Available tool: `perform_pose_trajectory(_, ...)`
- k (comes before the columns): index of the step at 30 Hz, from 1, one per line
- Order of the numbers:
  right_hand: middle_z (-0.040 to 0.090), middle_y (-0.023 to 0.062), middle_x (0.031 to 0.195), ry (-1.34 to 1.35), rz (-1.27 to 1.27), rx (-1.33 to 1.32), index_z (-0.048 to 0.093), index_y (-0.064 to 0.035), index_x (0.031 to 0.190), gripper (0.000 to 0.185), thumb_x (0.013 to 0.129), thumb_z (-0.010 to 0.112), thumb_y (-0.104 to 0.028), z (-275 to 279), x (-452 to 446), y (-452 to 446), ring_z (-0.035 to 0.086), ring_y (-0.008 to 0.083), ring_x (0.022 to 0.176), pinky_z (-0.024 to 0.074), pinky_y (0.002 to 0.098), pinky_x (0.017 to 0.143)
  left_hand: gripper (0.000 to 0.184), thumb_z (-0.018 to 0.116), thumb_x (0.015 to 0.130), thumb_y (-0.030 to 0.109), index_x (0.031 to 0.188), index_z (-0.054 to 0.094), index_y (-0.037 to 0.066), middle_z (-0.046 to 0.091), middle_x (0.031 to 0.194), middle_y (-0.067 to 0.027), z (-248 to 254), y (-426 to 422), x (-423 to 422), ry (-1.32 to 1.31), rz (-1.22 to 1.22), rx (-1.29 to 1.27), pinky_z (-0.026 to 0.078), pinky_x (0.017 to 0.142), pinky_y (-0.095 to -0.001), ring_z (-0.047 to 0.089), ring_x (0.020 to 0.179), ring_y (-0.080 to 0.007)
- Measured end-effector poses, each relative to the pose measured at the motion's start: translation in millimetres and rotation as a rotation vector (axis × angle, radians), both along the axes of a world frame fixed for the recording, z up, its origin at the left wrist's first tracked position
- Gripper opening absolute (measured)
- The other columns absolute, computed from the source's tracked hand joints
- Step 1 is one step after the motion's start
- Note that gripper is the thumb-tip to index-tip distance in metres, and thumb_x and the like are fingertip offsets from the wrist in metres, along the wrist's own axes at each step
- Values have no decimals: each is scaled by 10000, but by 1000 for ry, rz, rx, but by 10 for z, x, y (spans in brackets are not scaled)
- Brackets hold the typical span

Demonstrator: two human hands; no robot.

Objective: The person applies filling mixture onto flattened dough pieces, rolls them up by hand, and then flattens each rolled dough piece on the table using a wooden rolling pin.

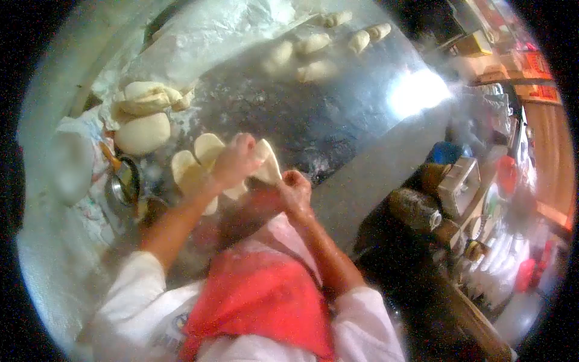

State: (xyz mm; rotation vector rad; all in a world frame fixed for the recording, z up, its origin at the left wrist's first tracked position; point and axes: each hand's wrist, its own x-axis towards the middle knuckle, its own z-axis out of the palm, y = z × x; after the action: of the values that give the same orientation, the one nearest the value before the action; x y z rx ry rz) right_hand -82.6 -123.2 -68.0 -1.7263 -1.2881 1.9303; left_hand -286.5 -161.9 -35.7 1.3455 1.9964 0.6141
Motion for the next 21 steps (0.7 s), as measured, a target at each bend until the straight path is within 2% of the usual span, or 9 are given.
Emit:
perform_pose_trajectory(3,674,38,849,-46,47,125,660,11,964,117,870,691,-52,7,-25,-11,633,124,743,517,275,663,369,718,866,181,1187,565,84,614,1109,-169,-525,-131,242,158,-197,185,514,885,-510,605,1059,-409)
perform_pose_trajectory(5,680,42,865,-28,45,129,669,15,986,137,875,689,-63,-48,11,-9,631,128,747,515,276,674,411,723,860,201,1220,561,89,616,1125,-171,-233,-149,354,24,-217,206,518,882,-504,605,1062,-399)
perform_pose_trajectory(7,687,47,881,-14,44,134,677,19,1008,159,879,686,-74,-1,66,-14,628,131,751,513,277,684,431,721,866,224,1246,568,90,605,1182,-157,-397,-167,431,192,-229,328,496,931,-523,586,1117,-395)
perform_pose_trajectory(8,693,49,903,23,21,50,683,23,1036,184,885,672,-80,121,52,7,634,136,777,518,283,706,463,688,913,271,1313,561,74,575,1302,-162,63,-100,415,168,-52,187,446,1044,-524,535,1249,-406)
perform_pose_trajectory(13,702,48,954,118,110,-68,690,23,1102,233,912,622,-94,235,146,163,647,140,868,530,295,779,671,700,942,248,1519,424,46,470,1502,-221,-180,-258,713,430,-182,213,370,1168,-478,462,1385,-415)
perform_pose_trajectory(15,704,50,981,221,124,-23,688,14,1154,273,911,596,-72,544,119,273,651,143,908,539,306,828,641,691,938,152,1504,426,10,495,1472,-236,-194,-177,832,-268,130,301,423,1126,-466,505,1349,-413)
perform_pose_trajectory(17,695,53,1049,355,137,3,650,4,1257,337,935,581,-67,599,59,434,645,137,909,544,314,855,630,665,940,102,1505,408,-10,518,1447,-249,56,41,603,-394,133,318,470,1072,-460,525,1334,-417)
perform_pose_trajectory(20,672,88,1181,456,283,176,552,-8,1411,426,994,558,-96,848,-87,708,654,150,947,546,317,888,694,705,927,157,1527,387,16,541,1432,-245,278,434,252,-106,236,482,443,1097,-465,505,1371,-394)
perform_pose_trajectory(21,672,88,1181,462,288,179,552,-8,1411,426,994,558,-96,803,-58,782,654,150,947,546,317,888,707,707,932,202,1536,379,37,524,1452,-239,201,549,127,238,288,493,423,1107,-489,498,1371,-402)
